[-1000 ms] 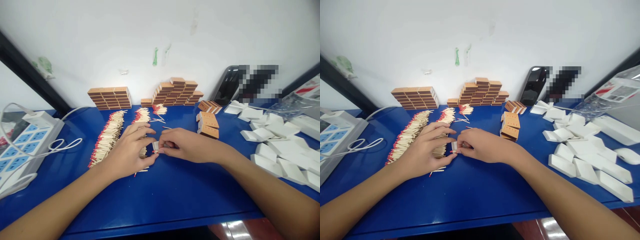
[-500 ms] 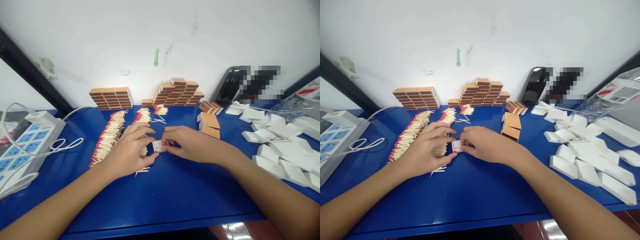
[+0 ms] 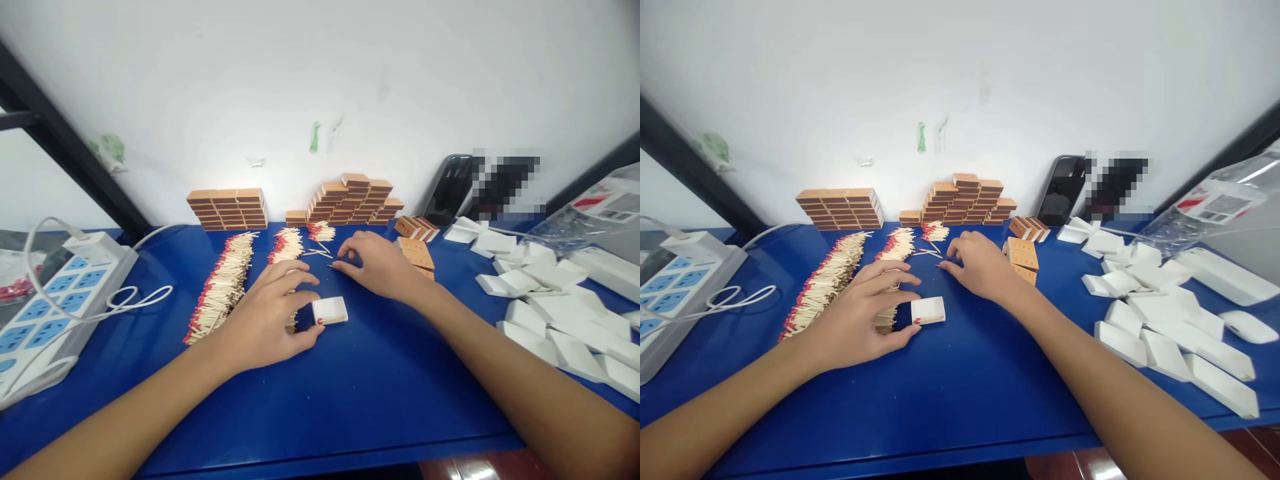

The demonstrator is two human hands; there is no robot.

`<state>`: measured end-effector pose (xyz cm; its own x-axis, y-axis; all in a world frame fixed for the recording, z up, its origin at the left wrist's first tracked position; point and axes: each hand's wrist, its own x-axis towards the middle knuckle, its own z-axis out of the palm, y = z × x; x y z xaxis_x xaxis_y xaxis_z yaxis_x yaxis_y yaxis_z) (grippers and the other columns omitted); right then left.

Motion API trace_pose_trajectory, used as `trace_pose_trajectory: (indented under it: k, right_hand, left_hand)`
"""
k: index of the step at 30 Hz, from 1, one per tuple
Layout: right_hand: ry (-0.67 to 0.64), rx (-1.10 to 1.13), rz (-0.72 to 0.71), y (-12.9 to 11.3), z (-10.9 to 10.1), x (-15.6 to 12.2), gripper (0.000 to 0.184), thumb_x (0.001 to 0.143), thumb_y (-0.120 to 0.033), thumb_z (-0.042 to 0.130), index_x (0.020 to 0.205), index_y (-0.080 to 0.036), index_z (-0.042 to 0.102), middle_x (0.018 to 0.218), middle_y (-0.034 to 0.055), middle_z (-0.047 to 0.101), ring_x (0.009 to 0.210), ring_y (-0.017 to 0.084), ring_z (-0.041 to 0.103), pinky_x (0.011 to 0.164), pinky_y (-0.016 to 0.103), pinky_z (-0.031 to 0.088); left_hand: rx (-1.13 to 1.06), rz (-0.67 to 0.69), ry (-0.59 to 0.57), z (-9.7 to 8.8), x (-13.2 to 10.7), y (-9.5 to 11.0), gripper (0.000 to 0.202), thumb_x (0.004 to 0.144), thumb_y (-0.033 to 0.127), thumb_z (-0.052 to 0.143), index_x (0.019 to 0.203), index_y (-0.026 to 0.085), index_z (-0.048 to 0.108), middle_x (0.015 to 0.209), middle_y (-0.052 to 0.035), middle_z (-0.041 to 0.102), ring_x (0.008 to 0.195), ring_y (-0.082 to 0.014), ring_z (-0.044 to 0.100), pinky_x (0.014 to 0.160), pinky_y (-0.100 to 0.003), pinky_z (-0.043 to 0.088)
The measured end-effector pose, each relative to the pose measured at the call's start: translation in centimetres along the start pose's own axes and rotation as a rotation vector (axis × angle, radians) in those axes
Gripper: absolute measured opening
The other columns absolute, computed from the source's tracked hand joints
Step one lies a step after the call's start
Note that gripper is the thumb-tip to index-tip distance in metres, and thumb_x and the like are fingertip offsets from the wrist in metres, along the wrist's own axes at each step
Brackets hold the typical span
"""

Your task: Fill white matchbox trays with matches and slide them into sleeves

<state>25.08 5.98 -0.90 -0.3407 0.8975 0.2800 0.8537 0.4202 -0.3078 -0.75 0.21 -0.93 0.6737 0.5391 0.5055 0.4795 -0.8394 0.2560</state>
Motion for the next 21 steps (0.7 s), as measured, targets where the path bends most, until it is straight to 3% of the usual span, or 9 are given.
trace_pose_trajectory:
  k: [5, 13, 21]
  right_hand:
    - [-0.151, 0.0, 0.0, -0.1, -0.1, 0.2, 0.019, 0.1, -0.03, 0.066, 0.084, -0.019, 0.067, 0.092, 0.006, 0.066, 0.083, 0.02, 0.06, 0.073, 0.032, 0.04]
    - [-0.005, 0.03, 0.036, -1.3, 1.9, 1.3, 0.014, 0.1, -0.029, 0.067, 0.091, -0.018, 0.066, 0.094, 0.0067, 0.065, 0.084, 0.021, 0.058, 0.076, 0.032, 0.04]
    - [-0.042, 0.022, -0.003, -0.9, 2.1, 1.8, 0.012, 0.102, -0.022, 0.061, 0.093, -0.017, 0.066, 0.094, 0.008, 0.065, 0.091, 0.023, 0.059, 0.083, 0.034, 0.041]
  left_hand:
    - [-0.003, 0.008, 0.018, 0.0, -0.1, -0.2, 0.021, 0.09, 0.031, 0.078, 0.107, 0.02, 0.078, 0.123, -0.0099, 0.075, 0.133, -0.0316, 0.061, 0.116, -0.052, 0.053]
    - [-0.008, 0.01, 0.029, 0.1, -0.2, -0.1, 0.022, 0.09, 0.031, 0.077, 0.108, 0.02, 0.078, 0.122, -0.0107, 0.075, 0.133, -0.0321, 0.061, 0.114, -0.054, 0.054]
    - [0.037, 0.014, 0.027, 0.1, -0.2, -0.6, 0.02, 0.092, 0.032, 0.076, 0.106, 0.018, 0.077, 0.12, -0.0104, 0.076, 0.131, -0.0323, 0.061, 0.115, -0.054, 0.052]
